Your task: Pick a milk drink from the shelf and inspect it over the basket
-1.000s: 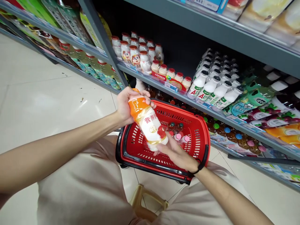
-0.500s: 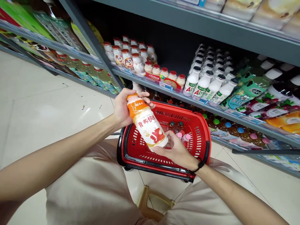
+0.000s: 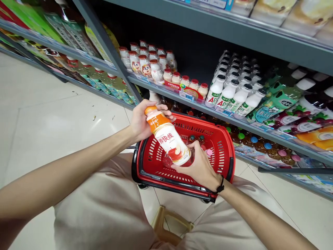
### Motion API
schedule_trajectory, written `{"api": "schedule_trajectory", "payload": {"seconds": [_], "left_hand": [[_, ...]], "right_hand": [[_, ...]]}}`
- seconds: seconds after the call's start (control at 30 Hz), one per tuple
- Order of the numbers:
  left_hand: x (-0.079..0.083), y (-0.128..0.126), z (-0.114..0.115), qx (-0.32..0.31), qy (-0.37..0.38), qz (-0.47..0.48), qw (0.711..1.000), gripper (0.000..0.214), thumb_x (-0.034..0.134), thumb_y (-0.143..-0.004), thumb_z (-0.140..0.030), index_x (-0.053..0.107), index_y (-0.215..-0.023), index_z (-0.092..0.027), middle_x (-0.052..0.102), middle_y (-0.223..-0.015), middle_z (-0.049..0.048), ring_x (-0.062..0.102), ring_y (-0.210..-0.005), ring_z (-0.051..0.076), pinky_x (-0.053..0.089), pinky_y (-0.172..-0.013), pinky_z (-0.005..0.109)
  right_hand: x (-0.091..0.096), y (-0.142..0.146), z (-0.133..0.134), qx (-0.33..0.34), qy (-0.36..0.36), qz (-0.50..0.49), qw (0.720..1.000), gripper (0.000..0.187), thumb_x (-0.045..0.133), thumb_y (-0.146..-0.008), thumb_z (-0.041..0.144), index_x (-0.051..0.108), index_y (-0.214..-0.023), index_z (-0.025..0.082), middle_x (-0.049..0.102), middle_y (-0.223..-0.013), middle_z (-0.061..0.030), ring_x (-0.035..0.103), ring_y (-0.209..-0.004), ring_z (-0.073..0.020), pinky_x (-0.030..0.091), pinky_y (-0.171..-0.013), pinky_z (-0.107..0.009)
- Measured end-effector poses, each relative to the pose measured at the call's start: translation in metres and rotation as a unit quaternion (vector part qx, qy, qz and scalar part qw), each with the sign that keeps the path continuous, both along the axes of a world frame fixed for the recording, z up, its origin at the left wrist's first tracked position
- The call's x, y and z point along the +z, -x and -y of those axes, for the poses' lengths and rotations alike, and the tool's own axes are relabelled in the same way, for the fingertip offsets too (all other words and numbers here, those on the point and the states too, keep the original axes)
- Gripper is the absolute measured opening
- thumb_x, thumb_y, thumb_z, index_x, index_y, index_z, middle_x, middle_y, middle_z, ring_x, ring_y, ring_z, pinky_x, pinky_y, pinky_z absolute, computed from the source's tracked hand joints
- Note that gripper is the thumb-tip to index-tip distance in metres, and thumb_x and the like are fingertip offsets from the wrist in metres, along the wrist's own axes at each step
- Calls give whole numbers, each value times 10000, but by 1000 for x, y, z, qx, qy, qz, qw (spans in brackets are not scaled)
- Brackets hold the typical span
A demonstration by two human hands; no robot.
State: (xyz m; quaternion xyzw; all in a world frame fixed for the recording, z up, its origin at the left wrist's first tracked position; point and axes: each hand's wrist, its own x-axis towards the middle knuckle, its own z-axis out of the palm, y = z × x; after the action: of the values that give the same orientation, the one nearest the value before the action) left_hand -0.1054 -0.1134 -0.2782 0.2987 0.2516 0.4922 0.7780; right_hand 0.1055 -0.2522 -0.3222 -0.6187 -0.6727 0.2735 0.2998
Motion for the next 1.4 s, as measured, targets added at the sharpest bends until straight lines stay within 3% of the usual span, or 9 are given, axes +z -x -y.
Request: {"api": "schedule_trajectory", "payload": {"seconds": [0.23, 0.4, 0.63, 0.73, 0.83, 1.03, 1.23, 1.4], "left_hand": [[-2, 2, -2, -2, -8, 7, 1000, 265, 690, -711, -408, 713, -757, -148, 772, -741, 93, 766, -736, 246, 641, -860, 400], [-2, 5, -2, 3, 0, 13, 1000, 225, 686, -708, -385, 693, -748, -164, 764, -735, 82, 760, -722, 241, 646, -860, 410], [0, 7, -1, 7, 6, 29, 1000, 231, 695, -732, -397, 670, -739, -167, 716, -699, 60, 753, -739, 223, 649, -859, 376], [3, 6, 0, 22, 8, 33, 999, 206, 693, -755, -382, 650, -743, -181, 705, -700, 48, 751, -758, 215, 649, -873, 369], [6, 5, 2, 26, 7, 31, 999, 192, 704, -767, -378, 636, -754, -199, 699, -706, 40, 753, -793, 223, 651, -876, 374], [3, 4, 1, 27, -5, 18, 999, 239, 782, -721, -401, 654, -780, -209, 730, -788, 55, 763, -896, 256, 644, -904, 381], [2, 4, 6, 24, -21, 10, 999, 281, 855, -692, -383, 688, -810, -191, 764, -874, 54, 761, -921, 238, 618, -955, 380], [1, 3, 8, 13, -26, -17, 999, 314, 847, -748, -434, 721, -859, -169, 794, -956, 101, 764, -978, 276, 609, -957, 402]], "right_hand": [[-4, -1, -1, 9, 3, -32, 999, 696, 951, -669, 568, 510, -1089, 232, 703, -1064, -57, 662, -935, -245, 505, -776, -357], [-10, -2, -4, 33, 28, -131, 990, 661, 970, -673, 535, 519, -1052, 234, 683, -1051, -32, 647, -928, -217, 513, -792, -343], [-7, 2, -7, 45, 116, -314, 941, 568, 988, -684, 424, 566, -1009, 225, 736, -1056, -24, 700, -975, -197, 548, -877, -328], [-5, 1, -9, 46, 136, -365, 920, 521, 974, -697, 454, 619, -991, 211, 733, -990, -17, 686, -856, -165, 549, -757, -281], [-3, -1, -9, 64, 151, -391, 906, 490, 910, -769, 542, 668, -1000, 183, 718, -856, -23, 616, -672, -137, 486, -583, -252], [-1, -3, -6, 101, 192, -449, 867, 487, 684, -951, 627, 717, -935, 141, 742, -817, -89, 576, -563, -133, 452, -557, -273], [6, -3, -7, 89, 231, -497, 832, 606, 495, -996, 698, 730, -1133, 157, 726, -794, -101, 535, -557, -167, 371, -471, -266], [12, -3, -8, 58, 267, -497, 823, 679, 399, -978, 751, 707, -1179, 180, 699, -745, -87, 511, -540, -189, 360, -459, -284]]}}
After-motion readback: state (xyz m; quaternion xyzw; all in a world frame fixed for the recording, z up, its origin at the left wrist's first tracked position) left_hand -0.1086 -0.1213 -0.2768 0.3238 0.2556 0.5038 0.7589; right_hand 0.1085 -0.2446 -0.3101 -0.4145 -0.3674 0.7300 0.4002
